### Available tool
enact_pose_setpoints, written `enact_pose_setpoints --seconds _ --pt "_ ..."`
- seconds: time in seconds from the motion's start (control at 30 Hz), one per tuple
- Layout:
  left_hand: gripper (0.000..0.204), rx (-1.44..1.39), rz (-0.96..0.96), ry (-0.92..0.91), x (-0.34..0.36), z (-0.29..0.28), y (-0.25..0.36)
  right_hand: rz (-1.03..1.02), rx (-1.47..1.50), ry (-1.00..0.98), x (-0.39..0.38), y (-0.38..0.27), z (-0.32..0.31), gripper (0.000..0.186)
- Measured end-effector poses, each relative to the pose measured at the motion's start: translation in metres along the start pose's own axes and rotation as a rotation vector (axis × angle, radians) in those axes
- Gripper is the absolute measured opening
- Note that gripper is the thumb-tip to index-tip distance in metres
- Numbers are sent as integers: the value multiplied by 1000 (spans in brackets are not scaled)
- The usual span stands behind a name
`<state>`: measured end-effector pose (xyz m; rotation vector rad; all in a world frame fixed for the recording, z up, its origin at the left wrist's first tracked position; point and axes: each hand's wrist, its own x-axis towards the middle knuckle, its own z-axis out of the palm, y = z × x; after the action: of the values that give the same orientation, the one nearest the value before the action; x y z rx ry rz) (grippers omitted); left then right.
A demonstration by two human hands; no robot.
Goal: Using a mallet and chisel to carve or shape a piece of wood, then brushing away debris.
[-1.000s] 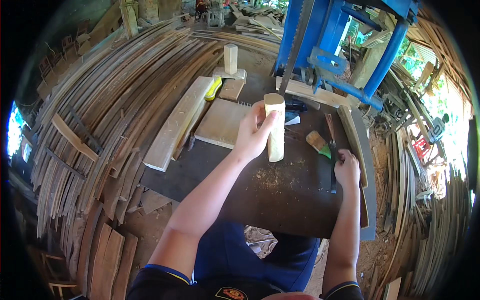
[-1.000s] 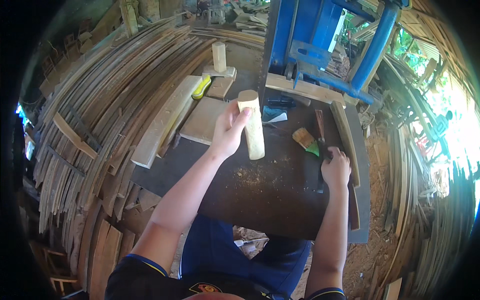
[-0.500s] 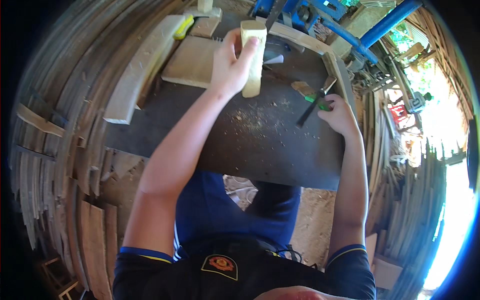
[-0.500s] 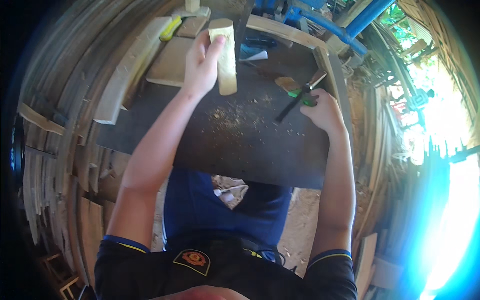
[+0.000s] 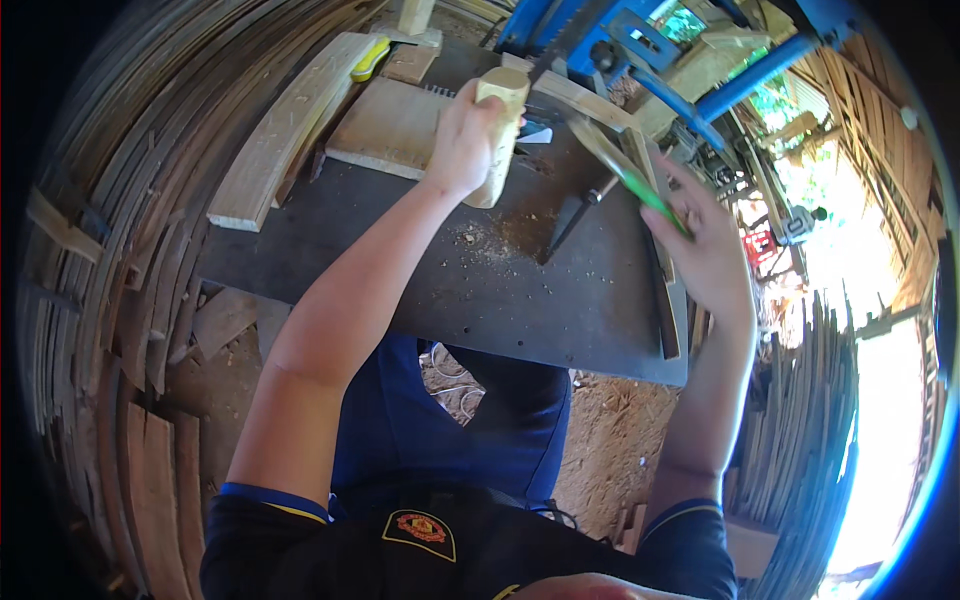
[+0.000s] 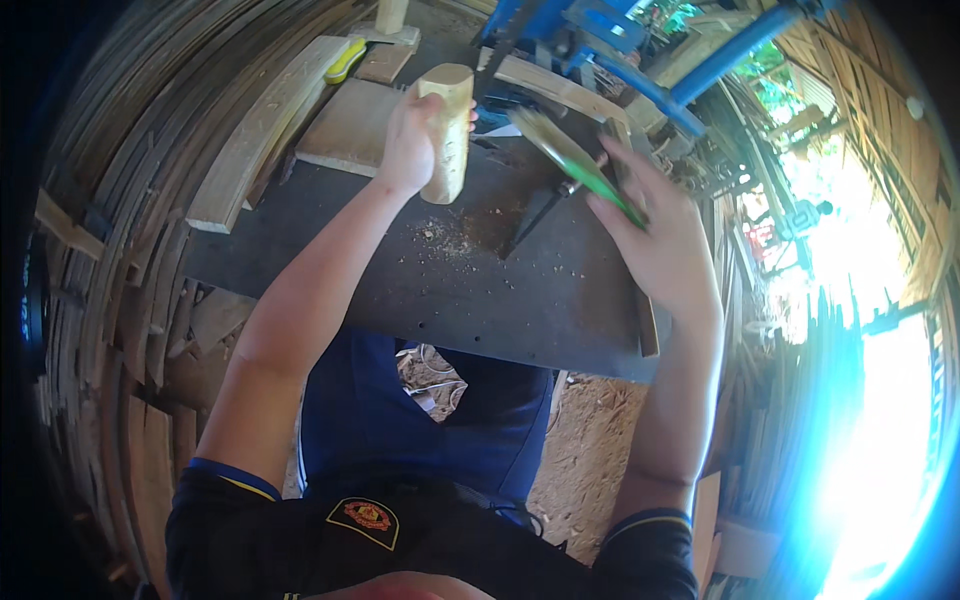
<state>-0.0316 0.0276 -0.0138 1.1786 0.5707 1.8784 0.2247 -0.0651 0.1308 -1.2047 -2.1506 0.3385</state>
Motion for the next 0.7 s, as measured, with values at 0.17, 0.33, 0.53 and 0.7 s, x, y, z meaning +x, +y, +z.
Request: enact_pose_setpoints --seconds 0.17,0.33,0.53,0.7 --pt "47 -119 -14 -22 5 2 9 -284 -206 110 38 -30 26 46" --pt "41 -257 -85 110 19 -5 19 -172 -405 -328 19 -19 28 42" --pt "41 -175 -27 24 17 0 16 -142 -217 91 36 -46 28 41" --pt "40 -391 -141 153 23 -6 16 -219 -568 -364 13 -12 45 40"
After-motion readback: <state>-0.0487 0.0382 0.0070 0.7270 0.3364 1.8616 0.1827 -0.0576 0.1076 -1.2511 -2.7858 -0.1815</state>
